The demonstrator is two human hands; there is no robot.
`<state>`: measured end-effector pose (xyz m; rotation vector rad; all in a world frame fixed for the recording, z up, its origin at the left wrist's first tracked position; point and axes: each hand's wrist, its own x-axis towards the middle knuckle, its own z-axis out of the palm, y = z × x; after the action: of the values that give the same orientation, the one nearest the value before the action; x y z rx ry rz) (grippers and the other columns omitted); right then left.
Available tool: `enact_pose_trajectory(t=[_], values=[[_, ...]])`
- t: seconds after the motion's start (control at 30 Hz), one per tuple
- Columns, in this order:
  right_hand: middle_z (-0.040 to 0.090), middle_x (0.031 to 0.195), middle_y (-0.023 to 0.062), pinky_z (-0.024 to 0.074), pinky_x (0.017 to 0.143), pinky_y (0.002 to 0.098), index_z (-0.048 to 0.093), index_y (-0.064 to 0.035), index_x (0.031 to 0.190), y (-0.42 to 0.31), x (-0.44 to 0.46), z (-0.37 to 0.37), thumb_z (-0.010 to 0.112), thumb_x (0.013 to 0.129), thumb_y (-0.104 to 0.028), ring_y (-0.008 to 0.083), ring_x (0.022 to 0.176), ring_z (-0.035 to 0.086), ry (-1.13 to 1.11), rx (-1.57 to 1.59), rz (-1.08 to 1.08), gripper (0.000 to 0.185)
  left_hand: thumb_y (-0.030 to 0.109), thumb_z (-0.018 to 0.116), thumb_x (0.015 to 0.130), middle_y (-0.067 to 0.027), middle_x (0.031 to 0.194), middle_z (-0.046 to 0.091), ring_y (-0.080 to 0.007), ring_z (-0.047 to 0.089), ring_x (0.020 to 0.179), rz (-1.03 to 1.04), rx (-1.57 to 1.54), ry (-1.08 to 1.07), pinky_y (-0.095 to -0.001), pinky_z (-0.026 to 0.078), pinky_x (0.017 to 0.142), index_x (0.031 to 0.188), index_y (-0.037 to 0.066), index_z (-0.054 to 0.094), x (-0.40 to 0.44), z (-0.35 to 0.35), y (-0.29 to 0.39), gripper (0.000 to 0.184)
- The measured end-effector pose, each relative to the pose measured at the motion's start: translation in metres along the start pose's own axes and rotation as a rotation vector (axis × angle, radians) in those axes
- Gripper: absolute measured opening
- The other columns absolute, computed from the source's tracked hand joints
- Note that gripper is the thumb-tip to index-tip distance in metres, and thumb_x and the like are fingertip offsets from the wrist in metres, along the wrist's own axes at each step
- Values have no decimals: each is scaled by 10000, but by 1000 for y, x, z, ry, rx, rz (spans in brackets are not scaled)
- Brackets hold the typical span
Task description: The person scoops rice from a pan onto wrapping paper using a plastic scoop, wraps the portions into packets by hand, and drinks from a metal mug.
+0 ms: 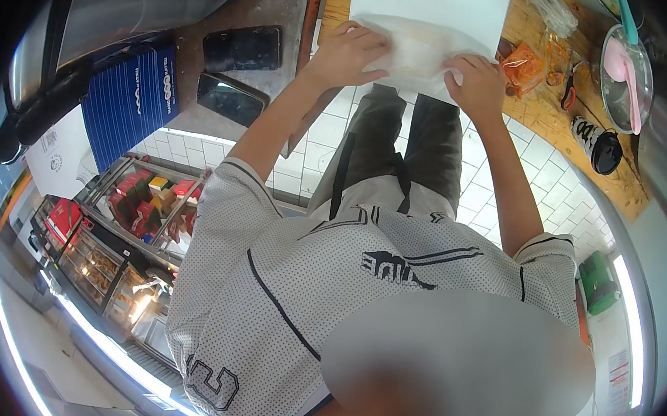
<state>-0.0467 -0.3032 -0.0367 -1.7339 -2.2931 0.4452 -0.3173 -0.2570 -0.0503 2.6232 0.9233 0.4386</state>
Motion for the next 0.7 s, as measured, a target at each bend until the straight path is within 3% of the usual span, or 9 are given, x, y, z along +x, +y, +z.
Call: enact_pose_trajectory(t=[0.2,0.4,0.47,0.5,0.57,0.67,0.7], values=[[666,889,-12,456,774,395,652,-150,860,-1,6,-6,591,799,-177,213,881,627,-58,58,75,90,260,683,752,15,1008,611,-164,571,983,3,178,66,-380,406,901,948,149,636,-3,9,11,230],[679,851,45,493,702,371,625,-152,1001,5,17,-13,588,824,-211,268,803,642,-193,87,124,190,232,660,735,48,962,613,-144,563,988,9,225,94,-388,406,893,915,162,645,-9,19,6,193],[675,836,48,492,714,372,615,-167,1036,1,19,-12,629,799,-260,265,802,640,-199,125,329,255,224,662,739,59,953,623,-144,564,1004,-60,103,19,-397,410,876,922,158,644,-7,17,1,196],[673,829,50,492,720,373,609,-175,1053,-1,21,-12,650,786,-285,264,802,639,-200,144,429,292,216,683,724,43,954,631,-164,570,1005,-227,32,-91,-395,423,858,943,153,641,-2,16,0,232],[671,828,48,491,721,375,618,-180,1028,-4,27,-11,703,729,-336,266,783,634,-56,-34,388,348,200,726,693,10,955,647,-203,582,1005,-557,-114,-313,-391,449,822,985,144,633,17,10,1,311],[662,852,44,485,733,381,636,-181,975,3,36,-11,761,650,-381,261,793,622,125,-242,224,401,219,765,645,-33,882,667,-238,615,924,-881,-118,-258,-390,473,775,924,136,660,49,-11,7,309],[657,857,38,481,742,382,642,-180,954,6,39,-11,767,641,-376,255,802,618,67,-212,218,389,227,775,629,-39,856,667,-244,619,889,-779,-15,-165,-384,476,767,908,133,662,52,-9,7,315]])
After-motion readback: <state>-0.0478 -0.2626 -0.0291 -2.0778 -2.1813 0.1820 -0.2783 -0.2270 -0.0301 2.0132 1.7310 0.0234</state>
